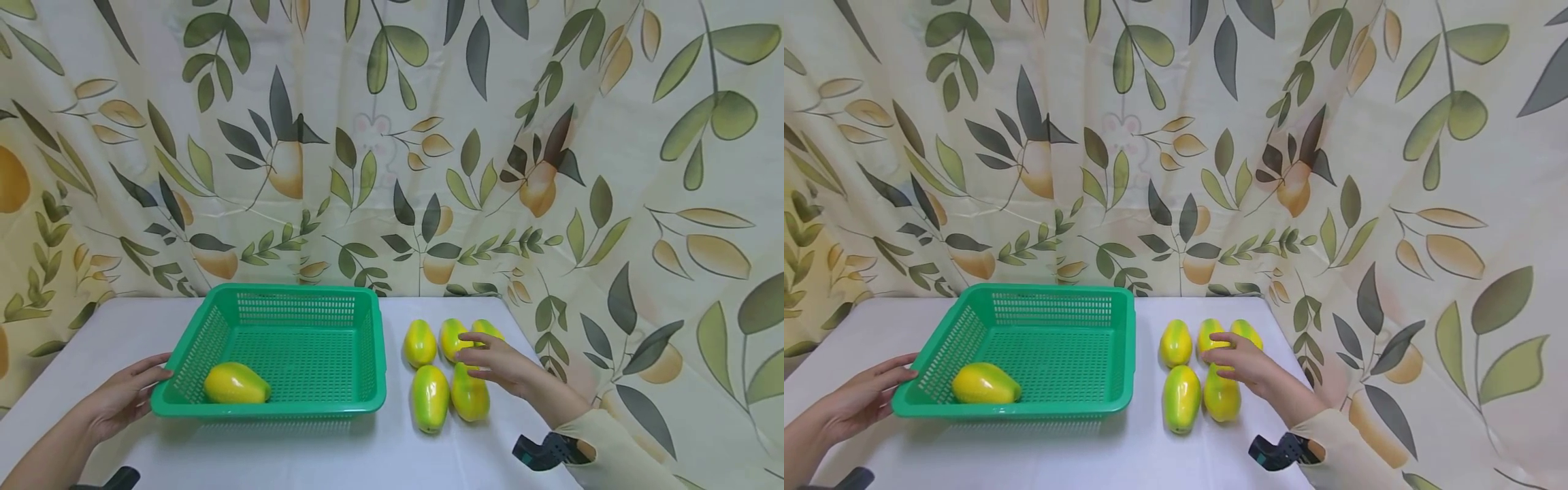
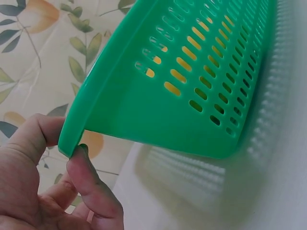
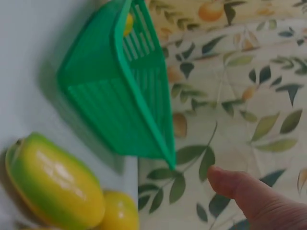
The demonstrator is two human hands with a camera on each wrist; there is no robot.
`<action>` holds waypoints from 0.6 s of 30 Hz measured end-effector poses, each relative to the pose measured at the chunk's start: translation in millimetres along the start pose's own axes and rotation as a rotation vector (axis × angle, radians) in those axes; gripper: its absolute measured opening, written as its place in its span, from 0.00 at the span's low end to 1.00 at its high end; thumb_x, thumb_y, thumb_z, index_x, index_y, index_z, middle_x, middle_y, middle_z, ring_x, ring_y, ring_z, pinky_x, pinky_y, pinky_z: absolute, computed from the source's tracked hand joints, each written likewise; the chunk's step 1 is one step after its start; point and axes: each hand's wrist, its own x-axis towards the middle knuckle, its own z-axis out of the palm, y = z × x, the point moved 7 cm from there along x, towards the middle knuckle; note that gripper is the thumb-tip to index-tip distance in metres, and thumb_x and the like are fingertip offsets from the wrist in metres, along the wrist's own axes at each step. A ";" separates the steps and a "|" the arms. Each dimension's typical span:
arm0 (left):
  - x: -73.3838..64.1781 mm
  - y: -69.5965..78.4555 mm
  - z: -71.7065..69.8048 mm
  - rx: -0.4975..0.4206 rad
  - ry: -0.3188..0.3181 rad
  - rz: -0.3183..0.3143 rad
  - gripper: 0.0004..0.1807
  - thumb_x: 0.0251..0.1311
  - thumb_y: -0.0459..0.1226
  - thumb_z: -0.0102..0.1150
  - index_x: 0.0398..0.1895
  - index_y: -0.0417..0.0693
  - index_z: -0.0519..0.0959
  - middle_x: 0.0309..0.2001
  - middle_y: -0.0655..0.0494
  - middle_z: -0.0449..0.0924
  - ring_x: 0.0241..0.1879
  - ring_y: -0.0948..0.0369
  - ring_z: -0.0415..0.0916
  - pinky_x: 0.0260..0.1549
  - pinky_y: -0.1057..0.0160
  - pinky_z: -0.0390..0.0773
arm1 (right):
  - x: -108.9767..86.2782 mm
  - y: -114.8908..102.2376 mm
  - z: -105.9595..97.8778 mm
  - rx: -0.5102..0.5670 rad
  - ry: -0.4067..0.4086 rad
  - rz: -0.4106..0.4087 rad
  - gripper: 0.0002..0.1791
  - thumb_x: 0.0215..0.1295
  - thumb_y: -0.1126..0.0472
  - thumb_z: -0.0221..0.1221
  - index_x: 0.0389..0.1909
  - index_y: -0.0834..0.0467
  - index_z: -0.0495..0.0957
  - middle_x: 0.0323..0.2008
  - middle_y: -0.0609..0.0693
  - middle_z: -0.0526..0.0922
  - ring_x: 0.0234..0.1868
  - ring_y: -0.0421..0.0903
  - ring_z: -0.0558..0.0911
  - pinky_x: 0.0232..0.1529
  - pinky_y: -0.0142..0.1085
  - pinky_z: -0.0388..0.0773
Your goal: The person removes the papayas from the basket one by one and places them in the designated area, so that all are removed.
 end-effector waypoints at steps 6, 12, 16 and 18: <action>0.0 1.8 1.4 0.038 0.011 0.007 0.44 0.56 0.43 0.57 0.69 0.40 0.43 0.37 0.66 0.73 0.38 0.63 0.73 0.38 0.62 0.76 | 0.5 -21.7 34.9 0.000 -0.016 -0.048 0.37 0.49 0.58 0.66 0.61 0.58 0.62 0.55 0.62 0.67 0.48 0.50 0.73 0.51 0.46 0.71; -3.1 4.3 2.8 0.060 0.025 0.020 0.43 0.57 0.44 0.56 0.69 0.39 0.45 0.37 0.66 0.74 0.37 0.62 0.73 0.36 0.62 0.75 | 4.2 -33.1 70.6 -0.020 -0.100 -0.110 0.36 0.49 0.57 0.66 0.61 0.56 0.63 0.55 0.58 0.69 0.48 0.49 0.74 0.51 0.45 0.71; -5.6 5.3 3.0 0.062 0.031 0.023 0.42 0.56 0.44 0.57 0.68 0.39 0.47 0.36 0.65 0.74 0.37 0.62 0.72 0.35 0.62 0.75 | 8.7 -41.3 92.0 -0.034 -0.138 -0.159 0.37 0.49 0.55 0.66 0.61 0.56 0.63 0.54 0.57 0.70 0.49 0.50 0.74 0.50 0.46 0.72; -6.5 5.1 2.9 0.056 0.033 0.021 0.42 0.56 0.43 0.57 0.68 0.40 0.48 0.35 0.65 0.75 0.36 0.61 0.72 0.34 0.63 0.75 | 10.9 -45.4 101.8 -0.047 -0.145 -0.179 0.36 0.50 0.55 0.66 0.61 0.56 0.63 0.55 0.57 0.70 0.50 0.50 0.73 0.50 0.45 0.72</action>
